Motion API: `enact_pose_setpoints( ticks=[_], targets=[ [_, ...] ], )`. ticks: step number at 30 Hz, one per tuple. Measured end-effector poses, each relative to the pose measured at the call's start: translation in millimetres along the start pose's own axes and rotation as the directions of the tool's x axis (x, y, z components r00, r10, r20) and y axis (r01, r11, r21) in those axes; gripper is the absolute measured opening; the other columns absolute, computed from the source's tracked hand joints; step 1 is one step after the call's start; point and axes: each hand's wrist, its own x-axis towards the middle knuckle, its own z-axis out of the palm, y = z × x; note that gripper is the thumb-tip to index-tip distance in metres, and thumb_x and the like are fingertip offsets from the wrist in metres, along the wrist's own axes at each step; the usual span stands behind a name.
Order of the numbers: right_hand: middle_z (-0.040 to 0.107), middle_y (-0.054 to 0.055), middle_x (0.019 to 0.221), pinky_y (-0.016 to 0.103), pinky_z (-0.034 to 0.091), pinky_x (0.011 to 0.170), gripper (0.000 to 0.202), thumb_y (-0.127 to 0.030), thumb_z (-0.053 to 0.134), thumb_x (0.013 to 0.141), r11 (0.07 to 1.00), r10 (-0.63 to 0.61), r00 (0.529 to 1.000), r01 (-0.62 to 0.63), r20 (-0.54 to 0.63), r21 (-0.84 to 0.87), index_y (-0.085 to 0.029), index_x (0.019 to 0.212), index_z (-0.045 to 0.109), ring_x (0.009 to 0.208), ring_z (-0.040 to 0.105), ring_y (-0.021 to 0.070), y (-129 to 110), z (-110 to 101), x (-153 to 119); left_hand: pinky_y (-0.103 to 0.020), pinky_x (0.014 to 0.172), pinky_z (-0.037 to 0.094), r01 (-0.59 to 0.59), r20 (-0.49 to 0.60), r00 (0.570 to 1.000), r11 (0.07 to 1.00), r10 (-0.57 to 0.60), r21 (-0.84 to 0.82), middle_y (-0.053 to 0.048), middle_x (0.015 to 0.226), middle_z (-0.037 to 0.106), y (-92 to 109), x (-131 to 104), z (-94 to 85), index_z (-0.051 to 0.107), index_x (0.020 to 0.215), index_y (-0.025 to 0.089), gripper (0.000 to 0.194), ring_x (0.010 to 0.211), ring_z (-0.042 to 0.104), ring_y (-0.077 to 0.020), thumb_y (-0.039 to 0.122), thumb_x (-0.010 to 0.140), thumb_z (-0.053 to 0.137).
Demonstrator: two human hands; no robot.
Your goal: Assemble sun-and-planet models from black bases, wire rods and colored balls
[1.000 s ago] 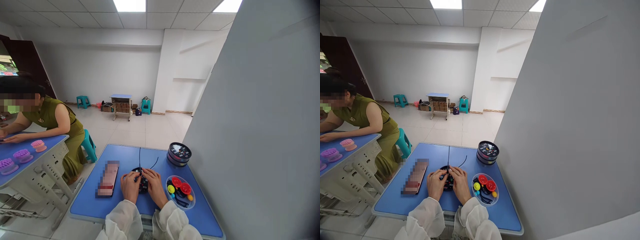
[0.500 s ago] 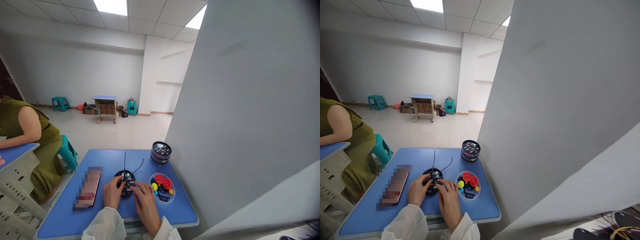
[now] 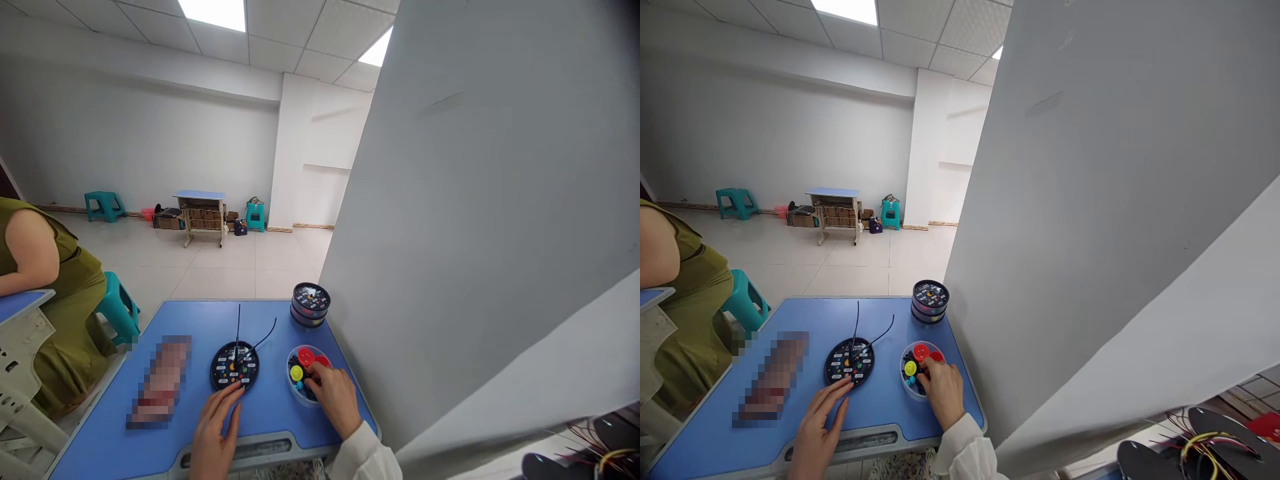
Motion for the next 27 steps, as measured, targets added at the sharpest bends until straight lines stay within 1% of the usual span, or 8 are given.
enact_pose_setpoints(
  ticks=[4, 8, 11, 14, 17, 20, 23, 27],
  targets=[
    [0.076, 0.002, 0.072, 0.029, 0.037, 0.059, 0.014, -0.018, 0.059, 0.08, 0.999, 0.04, 0.999, -0.04, -0.026, 0.009, -0.028, 0.078, 0.07, 0.069, 0.07, 0.0227, 0.4, -2.0, -4.1, -0.034, 0.078, 0.061, 0.053, 0.127, 0.991, 0.992, -0.038, -0.117, -0.005, 0.119, 0.071, 10.3, -2.4, 6.6, 0.076, 0.099, 0.034, 0.029, 0.112, 0.063, -0.0304, 0.05, 0.084, 0.056],
    [0.076, 0.003, 0.072, 0.028, 0.043, 0.059, 0.015, -0.031, 0.056, 0.083, 0.945, 0.11, 0.994, -0.097, -0.022, 0.312, -0.026, 0.081, 0.07, 0.066, 0.069, 0.0219, 3.7, -15.1, -19.5, -0.031, 0.078, 0.058, 0.129, 0.288, 0.957, 0.943, -0.037, -0.307, -0.009, 0.103, 0.075, 31.8, -5.4, 25.3, 0.077, 0.096, 0.027, 0.039, 0.092, 0.07, -0.026, 0.057, 0.084, 0.055],
    [0.076, 0.004, 0.073, 0.028, 0.048, 0.063, 0.022, -0.043, 0.059, 0.082, 0.814, 0.121, 0.992, -0.117, 0.032, 0.569, -0.024, 0.081, 0.07, 0.067, 0.068, 0.022, -1.9, -20.8, -36.3, -0.03, 0.068, 0.057, 0.314, 0.44, 0.893, 0.833, -0.096, -0.456, -0.01, 0.092, 0.077, 50.4, -7.2, 46.6, 0.077, 0.097, 0.02, 0.052, 0.079, 0.071, -0.0228, 0.066, 0.078, 0.059],
    [0.074, 0.003, 0.072, 0.029, 0.049, 0.066, 0.026, -0.047, 0.064, 0.078, 0.718, 0.094, 0.989, -0.149, 0.118, 0.68, -0.023, 0.081, 0.071, 0.069, 0.065, 0.0222, -11.7, -20.3, -50.8, -0.029, 0.062, 0.054, 0.475, 0.54, 0.831, 0.68, -0.137, -0.558, -0.009, 0.084, 0.077, 64.2, -8.0, 63.5, 0.077, 0.098, 0.018, 0.059, 0.075, 0.07, -0.0219, 0.067, 0.066, 0.07],
    [0.073, 0.002, 0.071, 0.029, 0.049, 0.069, 0.023, -0.046, 0.066, 0.076, 0.663, 0.072, 0.983, -0.172, 0.167, 0.728, -0.023, 0.078, 0.072, 0.069, 0.064, 0.0216, -18.9, -18.7, -57.5, -0.029, 0.067, 0.052, 0.571, 0.578, 0.793, 0.565, -0.192, -0.595, -0.007, 0.077, 0.077, 71.0, -9.0, 69.1, 0.079, 0.086, 0.017, 0.055, 0.075, 0.069, -0.0207, 0.064, 0.057, 0.078],
    [0.073, 0.002, 0.071, 0.029, 0.05, 0.068, 0.023, -0.046, 0.068, 0.075, 0.622, -0.014, 0.974, -0.169, 0.227, 0.764, -0.024, 0.077, 0.074, 0.069, 0.064, 0.0213, -18.3, -20.4, -54.6, -0.028, 0.065, 0.05, 0.603, 0.56, 0.785, 0.533, -0.264, -0.594, -0.006, 0.074, 0.076, 71.4, -9.8, 65.0, 0.078, 0.078, 0.017, 0.053, 0.071, 0.068, -0.0199, 0.062, 0.051, 0.082],
    [0.074, 0.003, 0.074, 0.029, 0.05, 0.069, 0.027, -0.048, 0.067, 0.076, 0.643, -0.055, 0.974, -0.133, 0.219, 0.754, -0.024, 0.084, 0.076, 0.072, 0.066, 0.022, -8.7, -24.3, -43.0, -0.027, 0.063, 0.049, 0.582, 0.538, 0.801, 0.555, -0.264, -0.594, -0.008, 0.079, 0.077, 66.3, -9.8, 57.0, 0.076, 0.076, 0.017, 0.052, 0.071, 0.069, -0.0205, 0.063, 0.053, 0.081],
    [0.076, 0.003, 0.077, 0.028, 0.047, 0.067, 0.02, -0.038, 0.06, 0.082, 0.837, 0.022, 0.997, -0.061, 0.077, 0.544, -0.024, 0.077, 0.074, 0.072, 0.068, 0.0215, 8.2, -26.0, -21.9, -0.028, 0.061, 0.051, 0.586, 0.563, 0.788, 0.585, -0.249, -0.561, -0.01, 0.081, 0.077, 53.6, -11.1, 47.5, 0.073, 0.073, 0.016, 0.054, 0.068, 0.07, -0.0205, 0.067, 0.053, 0.079]
  ],
)
